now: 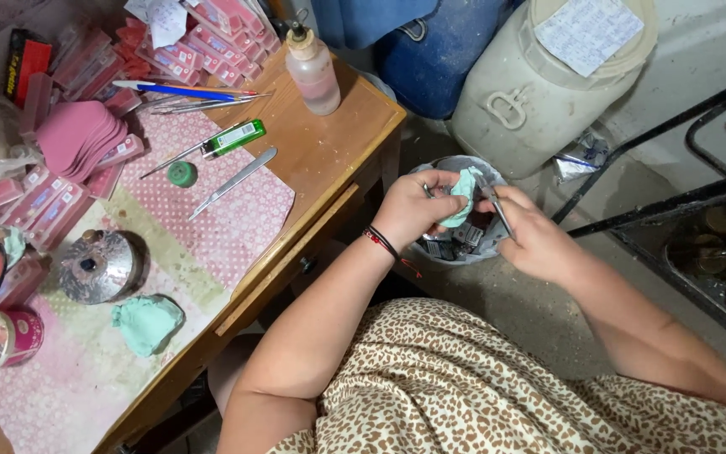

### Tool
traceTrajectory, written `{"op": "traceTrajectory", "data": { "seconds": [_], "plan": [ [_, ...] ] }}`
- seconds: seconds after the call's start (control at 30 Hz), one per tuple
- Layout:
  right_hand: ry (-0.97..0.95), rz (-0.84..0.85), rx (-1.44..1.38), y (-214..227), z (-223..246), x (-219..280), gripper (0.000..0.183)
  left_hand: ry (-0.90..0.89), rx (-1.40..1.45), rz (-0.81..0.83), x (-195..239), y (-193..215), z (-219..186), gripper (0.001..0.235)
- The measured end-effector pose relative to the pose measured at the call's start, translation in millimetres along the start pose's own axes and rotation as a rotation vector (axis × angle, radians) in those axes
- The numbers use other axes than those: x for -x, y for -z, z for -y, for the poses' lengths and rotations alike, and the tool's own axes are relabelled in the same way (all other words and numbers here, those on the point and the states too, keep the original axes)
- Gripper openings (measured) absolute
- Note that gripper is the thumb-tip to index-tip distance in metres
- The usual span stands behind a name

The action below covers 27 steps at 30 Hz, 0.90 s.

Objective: Trimming excess material from a dental impression mold using a small tool at a laboratory workbench.

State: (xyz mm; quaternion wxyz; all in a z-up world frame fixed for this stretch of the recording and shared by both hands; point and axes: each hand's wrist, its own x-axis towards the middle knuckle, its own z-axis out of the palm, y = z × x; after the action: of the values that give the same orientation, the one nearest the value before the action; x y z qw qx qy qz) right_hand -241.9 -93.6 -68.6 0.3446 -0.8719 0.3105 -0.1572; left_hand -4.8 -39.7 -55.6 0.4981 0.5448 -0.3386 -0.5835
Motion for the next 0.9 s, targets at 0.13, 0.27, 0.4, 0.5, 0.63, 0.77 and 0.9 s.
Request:
{"op": "traceTrajectory", "data": {
  "seconds": [0.13,0.27,0.4,0.5,0.63,0.77,0.9],
  "plan": [
    [0.056,0.147,0.091,24.2,9.5,-0.7,0.070,0.027,-0.234,0.079,1.3,4.5,-16.9,0.044],
    [0.019,0.304,0.234,52.5,38.0,-16.9,0.058,-0.001,-0.431,0.121,-9.8,12.2,-15.2,0.040],
    [0.054,0.326,0.369,51.9,9.0,-20.4,0.045,-0.022,-0.713,0.162,-9.9,13.2,-25.1,0.044],
    [0.128,0.273,0.450,39.9,-33.9,-17.5,0.036,-0.059,-0.757,0.167,-21.3,13.9,-25.1,0.042],
    [0.075,0.211,0.477,22.0,-65.9,-3.7,0.031,-0.050,-0.813,0.155,-7.9,5.6,-31.9,0.042],
    [0.029,0.216,0.306,41.8,-27.2,-0.5,0.045,-0.041,-0.498,0.139,-23.1,4.0,-14.6,0.048],
    [-0.117,0.353,0.076,45.7,-36.1,12.3,0.080,0.004,-0.077,0.086,-23.5,-10.0,-23.0,0.045]
  ]
}}
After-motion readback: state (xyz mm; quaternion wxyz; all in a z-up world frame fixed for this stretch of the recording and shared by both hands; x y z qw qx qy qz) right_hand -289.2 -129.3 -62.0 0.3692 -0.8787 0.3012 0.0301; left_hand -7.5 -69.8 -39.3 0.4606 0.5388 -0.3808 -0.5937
